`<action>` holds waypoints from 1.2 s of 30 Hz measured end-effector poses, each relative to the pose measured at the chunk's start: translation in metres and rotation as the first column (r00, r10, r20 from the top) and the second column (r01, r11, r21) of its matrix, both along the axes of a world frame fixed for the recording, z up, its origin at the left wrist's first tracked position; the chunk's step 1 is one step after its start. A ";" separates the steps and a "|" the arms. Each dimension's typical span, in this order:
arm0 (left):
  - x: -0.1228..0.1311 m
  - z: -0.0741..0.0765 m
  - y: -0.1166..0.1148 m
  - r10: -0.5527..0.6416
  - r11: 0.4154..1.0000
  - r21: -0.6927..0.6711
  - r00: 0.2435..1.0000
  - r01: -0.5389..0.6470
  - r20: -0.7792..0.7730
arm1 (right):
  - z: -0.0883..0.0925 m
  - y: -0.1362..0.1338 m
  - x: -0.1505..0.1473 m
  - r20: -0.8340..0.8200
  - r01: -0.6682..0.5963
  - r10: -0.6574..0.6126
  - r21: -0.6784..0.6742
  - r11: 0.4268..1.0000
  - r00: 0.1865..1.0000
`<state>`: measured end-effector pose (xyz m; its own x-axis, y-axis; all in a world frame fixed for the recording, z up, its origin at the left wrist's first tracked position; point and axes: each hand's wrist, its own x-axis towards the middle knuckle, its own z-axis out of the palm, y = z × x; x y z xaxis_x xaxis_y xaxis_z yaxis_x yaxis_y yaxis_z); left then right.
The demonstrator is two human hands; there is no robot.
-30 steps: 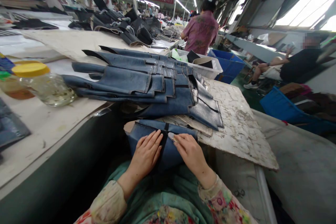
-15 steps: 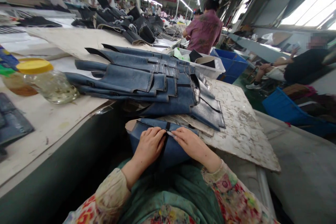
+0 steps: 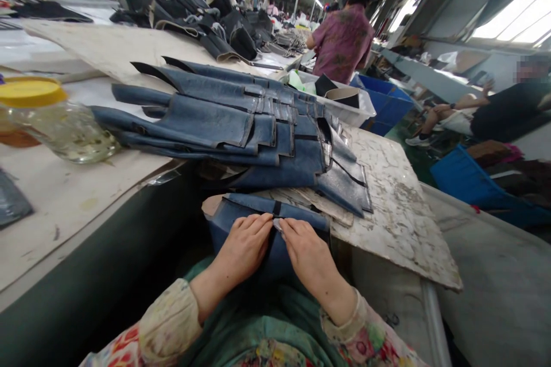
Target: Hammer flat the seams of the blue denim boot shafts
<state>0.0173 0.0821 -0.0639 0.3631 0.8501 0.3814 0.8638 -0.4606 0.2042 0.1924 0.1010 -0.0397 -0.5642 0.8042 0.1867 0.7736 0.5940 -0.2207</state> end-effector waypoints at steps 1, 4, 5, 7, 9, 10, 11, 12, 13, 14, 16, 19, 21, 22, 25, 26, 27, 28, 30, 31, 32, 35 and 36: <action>0.000 0.001 0.000 -0.001 1.000 -0.007 1.000 0.001 0.003 | 0.000 0.000 -0.002 0.017 0.004 -0.004 0.012 1.000 1.000; 0.002 0.004 0.001 0.011 1.000 -0.020 1.000 -0.010 0.017 | 0.003 0.003 -0.006 0.060 0.013 -0.015 0.038 0.999 0.998; 0.002 0.004 0.002 0.013 1.000 -0.019 1.000 -0.013 0.022 | 0.003 0.005 -0.008 0.072 0.019 -0.022 0.044 0.999 0.997; 0.002 0.003 0.003 0.022 1.000 -0.009 0.999 -0.021 0.037 | 0.003 0.009 -0.011 0.093 0.034 -0.038 0.046 0.998 0.995; 0.002 0.002 0.004 0.028 1.000 0.006 0.998 -0.028 0.054 | 0.003 0.013 -0.013 0.113 0.040 -0.043 0.036 0.999 0.993; 0.002 0.002 0.005 0.030 0.999 0.012 0.998 -0.031 0.061 | 0.003 0.014 -0.014 0.123 0.036 -0.039 0.029 0.999 0.992; 0.002 0.001 0.005 0.031 0.999 0.018 0.997 -0.033 0.066 | 0.003 0.015 -0.014 0.130 0.033 -0.036 0.025 0.999 0.991; 0.002 0.001 0.005 0.030 0.999 0.021 0.997 -0.032 0.071 | 0.003 0.015 -0.015 0.133 0.033 -0.036 0.025 0.999 0.990; 0.002 0.001 0.005 0.028 0.999 0.020 0.997 -0.030 0.074 | 0.003 0.016 -0.014 0.130 0.033 -0.036 0.028 0.999 0.991; 0.002 0.000 0.005 0.027 0.999 0.020 0.997 -0.029 0.077 | 0.003 0.017 -0.014 0.119 0.035 -0.039 0.033 0.999 0.992; 0.002 0.000 0.004 0.028 0.999 0.015 0.996 -0.029 0.082 | 0.002 0.018 -0.012 0.076 0.033 -0.036 0.041 0.999 0.996; 0.003 -0.001 0.003 0.033 0.999 0.003 0.995 -0.033 0.089 | -0.005 0.022 -0.008 -0.027 0.006 -0.004 0.056 0.998 1.000; 0.001 -0.001 0.002 0.040 0.999 -0.007 0.994 -0.039 0.098 | -0.009 0.025 -0.004 -0.109 -0.013 0.019 0.062 0.998 0.994; 0.000 -0.001 0.002 0.051 0.999 -0.010 0.993 -0.050 0.103 | -0.009 0.025 -0.002 -0.149 -0.021 0.030 0.059 0.998 0.988; -0.006 -0.001 0.000 0.102 0.995 0.003 0.990 -0.102 0.098 | 0.004 0.025 0.003 -0.227 -0.032 0.041 0.044 0.999 0.973; -0.008 -0.001 -0.001 0.123 0.992 0.016 0.989 -0.124 0.086 | 0.012 0.024 0.004 -0.237 -0.032 0.043 0.049 0.998 0.971; -0.010 -0.001 -0.001 0.144 0.989 0.031 0.987 -0.146 0.072 | 0.022 0.023 0.005 -0.240 -0.032 0.047 0.063 0.997 0.970; -0.011 -0.001 -0.002 0.162 0.985 0.044 0.985 -0.164 0.057 | 0.031 0.022 0.005 -0.241 -0.033 0.052 0.085 0.996 0.969; -0.012 -0.002 -0.003 0.194 0.979 0.058 0.980 -0.197 0.045 | 0.043 0.018 0.002 -0.237 -0.036 0.065 0.125 0.991 0.969; -0.012 -0.002 -0.004 0.206 0.976 0.060 0.977 -0.208 0.047 | 0.045 0.017 -0.001 -0.226 -0.042 0.072 0.133 0.990 0.971; -0.012 -0.003 -0.004 0.210 0.975 0.058 0.976 -0.213 0.052 | 0.043 0.016 -0.004 -0.212 -0.049 0.077 0.131 0.990 0.974; -0.012 -0.004 -0.005 0.203 0.978 0.044 0.977 -0.205 0.059 | 0.020 0.014 -0.015 -0.145 -0.074 0.085 0.078 0.994 0.986; -0.013 -0.004 -0.005 0.194 0.980 0.039 0.979 -0.196 0.058 | 0.012 0.014 -0.019 -0.127 -0.077 0.084 0.062 0.995 0.988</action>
<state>0.0045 0.0772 -0.0683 0.1702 0.8845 0.4344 0.9262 -0.2941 0.2360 0.1736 0.1153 -0.0281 -0.5950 0.7431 0.3062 0.6897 0.6677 -0.2802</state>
